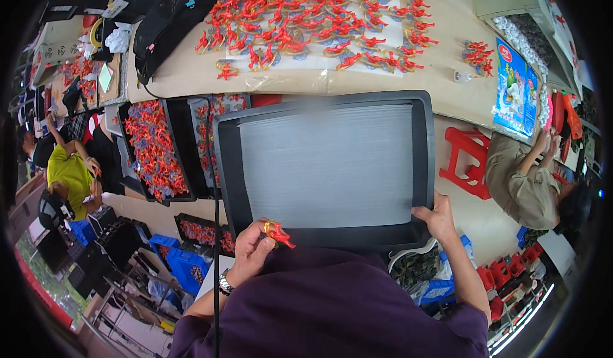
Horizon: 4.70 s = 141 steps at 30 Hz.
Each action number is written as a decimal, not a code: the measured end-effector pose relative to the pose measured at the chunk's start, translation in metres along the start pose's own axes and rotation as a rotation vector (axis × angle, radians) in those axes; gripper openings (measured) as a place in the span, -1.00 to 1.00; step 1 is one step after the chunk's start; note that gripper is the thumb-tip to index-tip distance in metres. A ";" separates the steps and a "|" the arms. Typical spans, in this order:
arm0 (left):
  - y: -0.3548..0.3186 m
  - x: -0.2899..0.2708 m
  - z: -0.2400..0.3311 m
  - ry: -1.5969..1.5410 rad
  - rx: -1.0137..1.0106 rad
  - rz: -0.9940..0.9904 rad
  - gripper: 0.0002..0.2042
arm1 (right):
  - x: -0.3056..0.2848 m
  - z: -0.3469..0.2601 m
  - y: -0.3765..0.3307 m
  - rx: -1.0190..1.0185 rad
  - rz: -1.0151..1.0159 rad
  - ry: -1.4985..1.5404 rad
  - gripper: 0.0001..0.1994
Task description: The person assembles plastic figurines by applying glue from a bottle to plastic figurine components and attaching them to figurine bases to create finished assemblies.
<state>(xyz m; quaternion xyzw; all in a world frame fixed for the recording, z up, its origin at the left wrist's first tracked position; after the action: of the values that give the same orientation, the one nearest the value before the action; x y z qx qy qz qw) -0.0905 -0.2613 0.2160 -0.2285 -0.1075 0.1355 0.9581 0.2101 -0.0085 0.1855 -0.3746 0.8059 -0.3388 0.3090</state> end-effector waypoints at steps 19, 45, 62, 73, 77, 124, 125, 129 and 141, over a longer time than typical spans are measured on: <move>-0.050 -0.006 -0.040 -0.127 -0.025 0.266 -0.80 | 0.106 0.067 0.093 -0.071 -0.008 0.206 -0.66; -0.069 -0.033 -0.161 -0.678 -0.093 0.700 -0.82 | 0.244 0.046 0.136 -0.104 0.034 0.494 -0.66; 0.039 -0.102 -0.250 -0.769 0.046 0.807 -0.85 | 0.274 0.030 0.218 -0.238 0.049 0.476 -0.59; 0.055 -0.129 -0.273 -0.875 -0.114 0.911 -0.85 | 0.264 -0.010 0.171 0.102 -0.069 -0.055 -0.29; 0.057 -0.126 -0.257 -0.895 -0.084 0.926 -0.87 | 0.263 -0.103 0.129 -0.528 -0.103 -0.309 -0.05; 0.061 -0.121 -0.257 -0.869 -0.070 0.916 -0.91 | 0.340 -0.311 0.220 -1.232 0.324 -1.000 -0.78; 0.061 -0.120 -0.254 -0.865 -0.078 0.926 -0.91 | 0.343 -0.305 0.214 -1.273 0.335 -1.044 -0.78; 0.057 -0.123 -0.256 -0.853 -0.092 0.972 -0.92 | 0.335 -0.321 0.197 -1.320 0.244 -0.996 -0.74; 0.059 -0.122 -0.256 -0.874 -0.077 0.968 -0.95 | 0.299 -0.381 0.291 -0.987 0.449 -1.111 -0.65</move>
<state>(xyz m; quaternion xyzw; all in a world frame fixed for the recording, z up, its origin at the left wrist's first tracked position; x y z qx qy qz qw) -0.1491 -0.3533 -0.0521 -0.2091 -0.3771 0.6280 0.6479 -0.3487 0.0111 0.1072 -0.4113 0.6468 0.3679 0.5264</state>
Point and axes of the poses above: each hand's wrist, its own y-axis towards the middle knuckle, its own x-axis out of the palm, z = x × y, the point moved 6 cm from there along y, towards the middle knuckle, and after that the axes turned 7 degrees about -z, right-handed, at the moved point
